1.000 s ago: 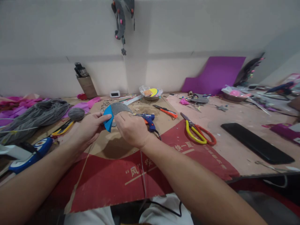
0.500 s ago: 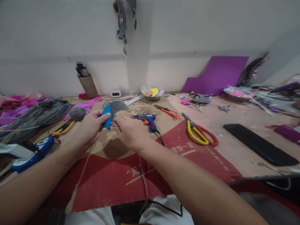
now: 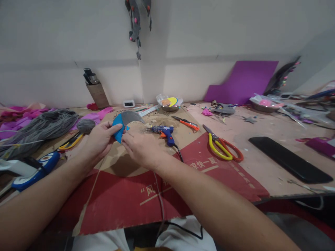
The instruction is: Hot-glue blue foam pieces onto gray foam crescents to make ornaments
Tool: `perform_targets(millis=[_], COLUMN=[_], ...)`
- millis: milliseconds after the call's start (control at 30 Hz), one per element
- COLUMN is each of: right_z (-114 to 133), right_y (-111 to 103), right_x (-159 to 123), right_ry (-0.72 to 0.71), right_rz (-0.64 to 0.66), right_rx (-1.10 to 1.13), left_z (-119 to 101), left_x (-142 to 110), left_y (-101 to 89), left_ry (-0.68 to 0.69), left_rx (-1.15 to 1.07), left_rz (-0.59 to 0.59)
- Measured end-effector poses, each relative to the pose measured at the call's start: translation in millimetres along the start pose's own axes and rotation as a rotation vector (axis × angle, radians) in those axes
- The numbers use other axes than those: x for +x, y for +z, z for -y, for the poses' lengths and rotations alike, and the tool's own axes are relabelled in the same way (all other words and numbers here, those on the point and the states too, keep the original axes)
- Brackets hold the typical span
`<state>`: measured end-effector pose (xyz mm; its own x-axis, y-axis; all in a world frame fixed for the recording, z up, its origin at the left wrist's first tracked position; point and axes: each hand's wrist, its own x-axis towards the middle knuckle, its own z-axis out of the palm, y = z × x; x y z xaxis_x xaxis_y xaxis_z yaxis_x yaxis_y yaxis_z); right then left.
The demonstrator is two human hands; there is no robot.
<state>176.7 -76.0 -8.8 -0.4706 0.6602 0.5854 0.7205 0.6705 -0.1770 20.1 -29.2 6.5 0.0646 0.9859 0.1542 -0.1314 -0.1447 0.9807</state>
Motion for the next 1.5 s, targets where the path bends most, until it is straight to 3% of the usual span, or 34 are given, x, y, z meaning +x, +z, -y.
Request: perform_targets(millis=[67,167,267,333,433,633,833,1000,1100,1500], right_z=[4,4,-7,-20,-35,-31,-29,-30,-29,-30], right_y=[-3,-14,-26,-30,-28,-22,-24,-22,-21,-20], right_x=[1,3,8,12,17,19,17,18,18,16], right_ry=[-0.032,0.017,0.234,0.401,0.552,0.57,0.586,0.539,0.544,0.58], right_rz=[-0.034,-0.243,-0.481,-0.545,-0.468,-0.261,-0.277,-0.212,-0.211,-0.26], right_rx=[0.014,0.055,0.174,0.342,0.661,0.963,0.94,0.989,0.973,0.884], left_z=[-1,-3,-5,-6,-6,-2,-7,-8,-7,-6], left_x=[5,10,11,9,4,1,-1,-4,-6,-1], left_y=[-2.8,-7.6,-9.7,-8.4,-5.0,-4.5,-1.7,0.3,1.5,-5.2], left_ry=[0.007,0.033,0.061,0.076,0.091,0.091,-0.128,-0.03,0.012,-0.174], left_rx=[-0.102,-0.149,-0.112,-0.082,-0.035,0.041,-0.11,-0.008,0.058,-0.052], left_rz=[0.01,0.033,0.067,0.097,0.161,0.244,0.307,0.238,0.256,0.39])
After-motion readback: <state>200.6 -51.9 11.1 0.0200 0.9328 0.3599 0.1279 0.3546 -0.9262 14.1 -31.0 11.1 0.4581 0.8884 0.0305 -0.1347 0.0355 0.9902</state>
